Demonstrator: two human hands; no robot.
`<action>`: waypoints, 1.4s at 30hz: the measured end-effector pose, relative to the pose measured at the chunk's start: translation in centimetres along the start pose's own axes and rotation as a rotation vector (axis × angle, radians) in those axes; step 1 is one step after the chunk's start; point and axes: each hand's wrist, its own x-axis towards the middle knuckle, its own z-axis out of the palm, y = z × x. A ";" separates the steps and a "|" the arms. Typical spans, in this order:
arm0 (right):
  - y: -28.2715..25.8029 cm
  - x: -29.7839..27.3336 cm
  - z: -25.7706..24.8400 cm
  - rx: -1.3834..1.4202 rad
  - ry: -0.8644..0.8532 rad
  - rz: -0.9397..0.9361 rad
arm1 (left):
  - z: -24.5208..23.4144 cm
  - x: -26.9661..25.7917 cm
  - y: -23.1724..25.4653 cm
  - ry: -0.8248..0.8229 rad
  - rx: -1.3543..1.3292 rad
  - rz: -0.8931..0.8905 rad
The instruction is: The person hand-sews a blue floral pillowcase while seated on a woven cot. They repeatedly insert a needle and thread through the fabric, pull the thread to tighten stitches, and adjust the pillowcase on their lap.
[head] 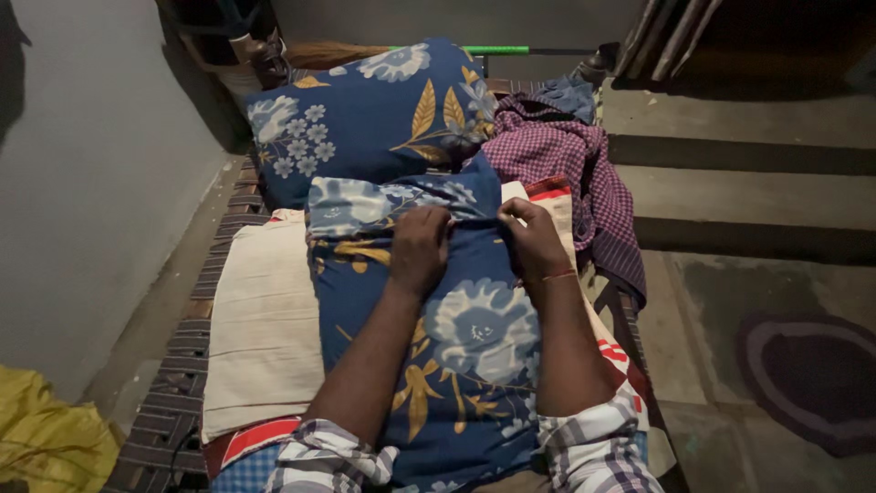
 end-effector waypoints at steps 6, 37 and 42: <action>-2.5 0.5 0.8 -0.342 0.015 -0.171 | 1.3 -0.8 -1.1 0.004 0.053 -0.004; -1.3 1.2 1.9 1.085 0.024 0.170 | -4.7 5.2 6.1 0.049 0.095 -0.227; -5.6 0.7 2.0 0.794 -0.007 -0.112 | -4.6 7.5 9.2 0.205 0.044 0.060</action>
